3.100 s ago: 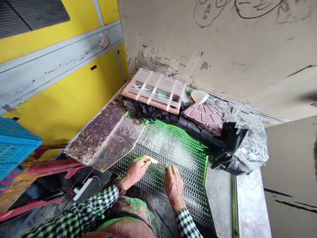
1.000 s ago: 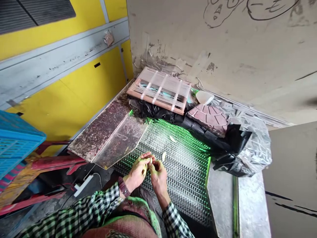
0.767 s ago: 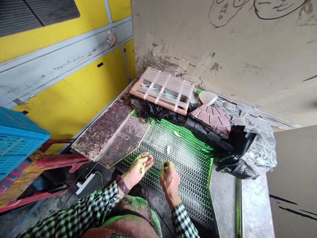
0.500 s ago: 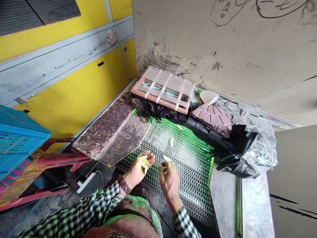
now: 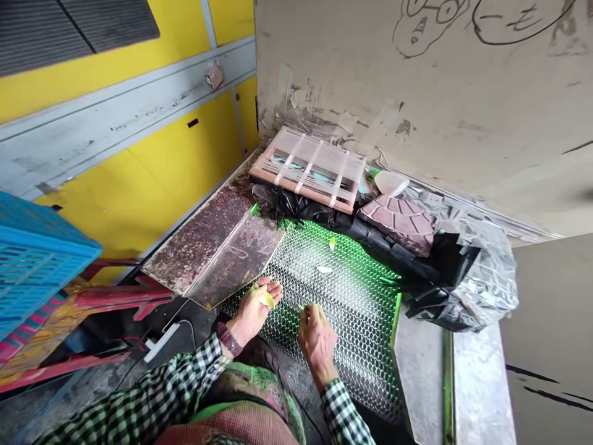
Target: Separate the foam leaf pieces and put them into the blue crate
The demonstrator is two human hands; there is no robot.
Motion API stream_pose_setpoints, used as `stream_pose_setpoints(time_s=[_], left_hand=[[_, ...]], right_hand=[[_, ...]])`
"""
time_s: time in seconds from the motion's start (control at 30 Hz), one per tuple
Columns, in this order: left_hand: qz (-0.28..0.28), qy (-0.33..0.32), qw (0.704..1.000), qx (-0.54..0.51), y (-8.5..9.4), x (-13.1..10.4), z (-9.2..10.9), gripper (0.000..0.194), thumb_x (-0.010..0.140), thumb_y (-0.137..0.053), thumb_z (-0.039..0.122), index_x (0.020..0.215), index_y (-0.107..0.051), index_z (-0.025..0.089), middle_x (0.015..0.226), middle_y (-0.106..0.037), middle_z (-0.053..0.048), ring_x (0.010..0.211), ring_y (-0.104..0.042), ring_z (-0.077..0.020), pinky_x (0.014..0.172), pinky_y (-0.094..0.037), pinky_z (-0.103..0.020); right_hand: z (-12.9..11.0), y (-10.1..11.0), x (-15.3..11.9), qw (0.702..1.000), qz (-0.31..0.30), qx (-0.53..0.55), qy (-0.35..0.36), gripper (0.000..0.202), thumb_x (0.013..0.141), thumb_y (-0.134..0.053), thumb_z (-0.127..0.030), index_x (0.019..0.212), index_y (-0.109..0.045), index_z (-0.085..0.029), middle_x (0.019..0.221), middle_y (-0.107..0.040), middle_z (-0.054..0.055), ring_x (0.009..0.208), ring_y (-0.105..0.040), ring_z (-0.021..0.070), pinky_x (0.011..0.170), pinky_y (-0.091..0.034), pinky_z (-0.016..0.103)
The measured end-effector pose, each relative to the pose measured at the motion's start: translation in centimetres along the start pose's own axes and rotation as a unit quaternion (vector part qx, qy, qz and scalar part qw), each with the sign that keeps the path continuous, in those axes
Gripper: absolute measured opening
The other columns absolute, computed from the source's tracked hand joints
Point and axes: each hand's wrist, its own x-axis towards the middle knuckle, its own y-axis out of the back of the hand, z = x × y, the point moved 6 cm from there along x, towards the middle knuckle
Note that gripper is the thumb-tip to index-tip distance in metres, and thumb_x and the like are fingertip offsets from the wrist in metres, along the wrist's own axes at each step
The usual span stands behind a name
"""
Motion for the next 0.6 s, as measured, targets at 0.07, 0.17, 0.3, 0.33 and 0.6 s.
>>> stream_pose_setpoints(time_s=[0.07,0.17,0.3,0.33,0.6], left_hand=[[-0.014,0.0,1.0,0.002,0.0,-0.3,-0.3,0.017,0.098,-0.051,0.01,0.111,-0.061,0.016,0.102,-0.073,-0.01,0.091,-0.076,-0.0187,0.094,-0.057,-0.036],[-0.024,-0.008,1.0,0.014,0.0,-0.7,-0.9,0.019,0.097,-0.05,0.009,0.112,-0.062,0.015,0.104,-0.074,-0.011,0.093,-0.076,-0.0188,0.092,-0.057,-0.035],[-0.057,-0.031,0.996,0.059,-0.5,-1.5,-1.8,0.022,0.095,-0.053,0.01,0.113,-0.063,0.014,0.11,-0.075,-0.013,0.097,-0.075,-0.02,0.086,-0.056,-0.032],[-0.072,-0.034,0.995,0.068,-0.8,-1.7,-2.1,0.023,0.094,-0.054,0.01,0.114,-0.064,0.014,0.112,-0.075,-0.013,0.099,-0.074,-0.0208,0.087,-0.056,-0.032],[-0.08,-0.051,0.993,0.067,-0.8,-1.2,-2.5,0.023,0.098,-0.051,0.014,0.118,-0.064,0.014,0.124,-0.074,-0.018,0.111,-0.072,-0.0227,0.102,-0.052,-0.038]], right_hand=[[0.0,0.5,0.0,0.998,-0.006,-0.057,0.04,0.043,0.105,-0.035,-0.049,0.096,-0.066,-0.019,0.091,-0.068,0.008,0.068,-0.058,0.0169,0.052,-0.032,0.026],[-0.6,1.6,-0.3,0.997,0.003,-0.067,0.028,0.042,0.105,-0.037,-0.048,0.105,-0.067,-0.019,0.105,-0.069,0.01,0.074,-0.062,0.0178,0.052,-0.034,0.026],[-2.7,1.8,-1.1,0.989,-0.037,0.132,-0.052,0.041,0.101,-0.049,-0.056,0.107,-0.067,-0.021,0.104,-0.072,0.009,0.079,-0.066,0.0202,0.063,-0.048,0.029],[-3.4,1.1,-1.3,0.971,-0.07,0.216,-0.073,0.04,0.099,-0.053,-0.058,0.108,-0.067,-0.021,0.102,-0.073,0.008,0.078,-0.067,0.0201,0.065,-0.05,0.03],[-2.4,-3.0,-1.7,0.87,-0.093,0.436,-0.214,0.043,0.083,-0.07,-0.061,0.098,-0.06,-0.022,0.074,-0.064,0.0,0.054,-0.057,0.0162,0.047,-0.042,0.027]])
